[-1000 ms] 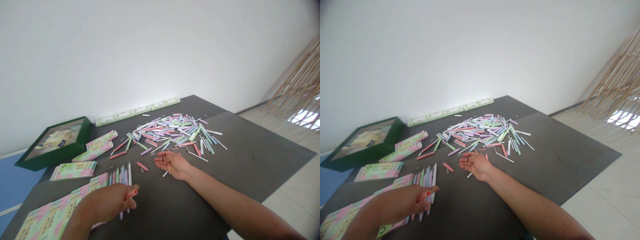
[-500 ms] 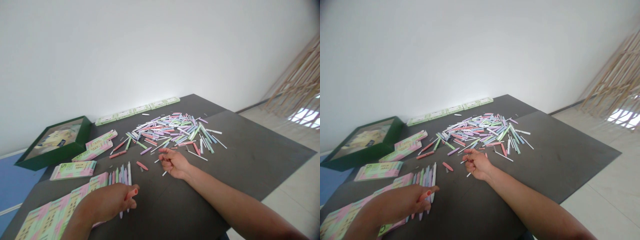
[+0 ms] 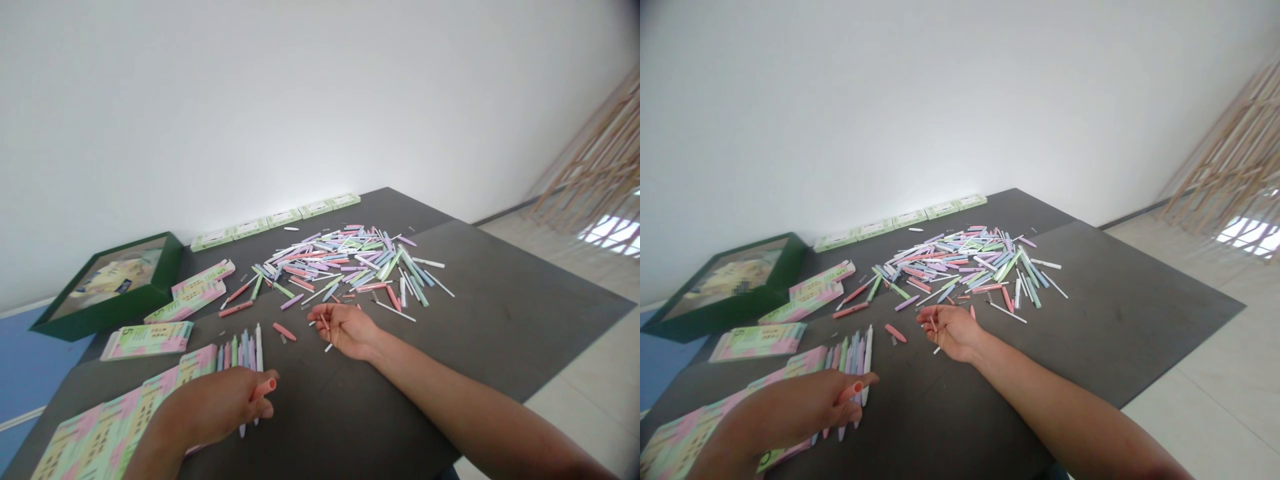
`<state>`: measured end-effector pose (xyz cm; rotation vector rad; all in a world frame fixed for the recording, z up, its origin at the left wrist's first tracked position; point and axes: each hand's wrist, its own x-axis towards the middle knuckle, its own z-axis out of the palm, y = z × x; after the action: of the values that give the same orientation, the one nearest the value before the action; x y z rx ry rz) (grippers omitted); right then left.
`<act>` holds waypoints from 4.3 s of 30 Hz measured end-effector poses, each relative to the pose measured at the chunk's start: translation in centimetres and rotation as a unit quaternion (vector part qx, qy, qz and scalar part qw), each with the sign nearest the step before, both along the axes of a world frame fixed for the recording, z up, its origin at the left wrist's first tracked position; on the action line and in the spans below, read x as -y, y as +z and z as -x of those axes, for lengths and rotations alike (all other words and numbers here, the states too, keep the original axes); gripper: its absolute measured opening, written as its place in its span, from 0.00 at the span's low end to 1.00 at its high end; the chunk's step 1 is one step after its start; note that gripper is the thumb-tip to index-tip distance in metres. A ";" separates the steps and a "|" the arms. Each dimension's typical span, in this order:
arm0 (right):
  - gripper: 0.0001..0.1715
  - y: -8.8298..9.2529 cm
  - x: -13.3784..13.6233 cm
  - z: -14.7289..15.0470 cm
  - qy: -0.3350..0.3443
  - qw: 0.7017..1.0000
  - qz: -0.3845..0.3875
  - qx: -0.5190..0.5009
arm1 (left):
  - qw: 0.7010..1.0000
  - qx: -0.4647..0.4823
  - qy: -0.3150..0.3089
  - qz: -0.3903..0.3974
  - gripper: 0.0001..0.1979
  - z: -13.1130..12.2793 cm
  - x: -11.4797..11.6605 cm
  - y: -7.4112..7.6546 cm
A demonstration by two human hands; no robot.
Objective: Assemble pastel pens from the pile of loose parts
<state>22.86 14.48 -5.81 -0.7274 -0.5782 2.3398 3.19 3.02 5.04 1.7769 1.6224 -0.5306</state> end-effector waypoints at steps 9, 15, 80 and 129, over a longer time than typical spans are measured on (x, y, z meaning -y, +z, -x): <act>0.28 0.1 0.1 0.2 -0.022 0.999 -0.019 -0.026 | 1.000 -0.002 -0.007 0.001 0.19 0.0 -0.2 -0.3; 0.27 0.3 0.2 0.1 -0.023 0.999 -0.029 -0.038 | 1.000 0.005 -0.004 0.019 0.20 -0.2 -0.1 -0.4; 0.15 -0.3 -0.2 -0.4 -0.069 0.997 -0.045 0.012 | 0.998 -0.056 0.007 0.028 0.18 -0.5 -2.2 0.8; 0.21 3.6 -3.5 -3.5 0.155 0.884 -0.231 0.377 | 0.994 0.090 -0.017 0.052 0.15 1.1 -2.3 1.6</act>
<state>26.37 17.95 -2.20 -1.3812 -1.6273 1.9781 2.05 5.30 6.65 1.7248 1.4187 -0.4489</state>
